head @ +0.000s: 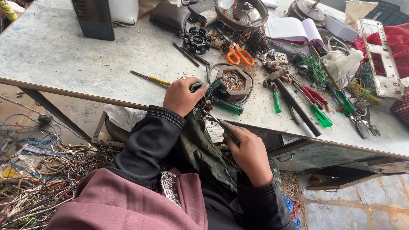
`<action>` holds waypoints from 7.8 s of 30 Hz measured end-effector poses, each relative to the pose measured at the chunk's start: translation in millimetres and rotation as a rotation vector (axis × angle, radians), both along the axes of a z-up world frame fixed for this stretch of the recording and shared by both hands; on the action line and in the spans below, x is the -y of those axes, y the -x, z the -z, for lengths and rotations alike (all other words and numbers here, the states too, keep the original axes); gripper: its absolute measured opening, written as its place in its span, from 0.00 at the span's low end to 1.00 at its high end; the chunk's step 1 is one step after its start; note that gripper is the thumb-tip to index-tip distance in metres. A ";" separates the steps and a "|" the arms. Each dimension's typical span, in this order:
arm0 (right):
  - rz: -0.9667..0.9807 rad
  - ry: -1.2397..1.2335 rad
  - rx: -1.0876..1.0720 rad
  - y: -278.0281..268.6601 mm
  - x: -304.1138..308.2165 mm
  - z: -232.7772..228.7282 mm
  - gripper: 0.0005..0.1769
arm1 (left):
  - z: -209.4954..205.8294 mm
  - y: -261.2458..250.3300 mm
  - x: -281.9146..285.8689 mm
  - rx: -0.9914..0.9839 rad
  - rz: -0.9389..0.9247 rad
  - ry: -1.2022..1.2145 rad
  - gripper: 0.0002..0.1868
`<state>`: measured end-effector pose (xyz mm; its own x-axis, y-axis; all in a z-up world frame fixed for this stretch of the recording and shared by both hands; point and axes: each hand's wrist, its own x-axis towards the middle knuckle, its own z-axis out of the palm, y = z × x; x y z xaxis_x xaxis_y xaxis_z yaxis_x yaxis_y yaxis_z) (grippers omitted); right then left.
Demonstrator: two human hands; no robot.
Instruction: The person uses a screwdriver to pry and separate parts of a small electrical component, then uses pliers to remove a small piece. They continue to manipulate the component with their hands, separating wires and parts.
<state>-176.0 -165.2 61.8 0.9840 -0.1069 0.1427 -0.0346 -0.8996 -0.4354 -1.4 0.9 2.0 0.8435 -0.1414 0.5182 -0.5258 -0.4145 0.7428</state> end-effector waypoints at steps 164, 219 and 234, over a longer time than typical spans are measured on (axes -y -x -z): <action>-0.176 -1.058 0.324 -114.6 -23.4 101.2 0.15 | 20.4 13.2 -10.5 0.135 -0.125 0.453 0.14; -0.208 -1.361 0.020 -139.2 -13.2 85.3 0.14 | 33.6 6.9 -2.6 0.405 -0.273 0.348 0.14; -0.223 -1.183 0.016 -132.1 -4.9 73.1 0.16 | 29.9 -5.4 -4.9 0.366 -0.165 0.390 0.14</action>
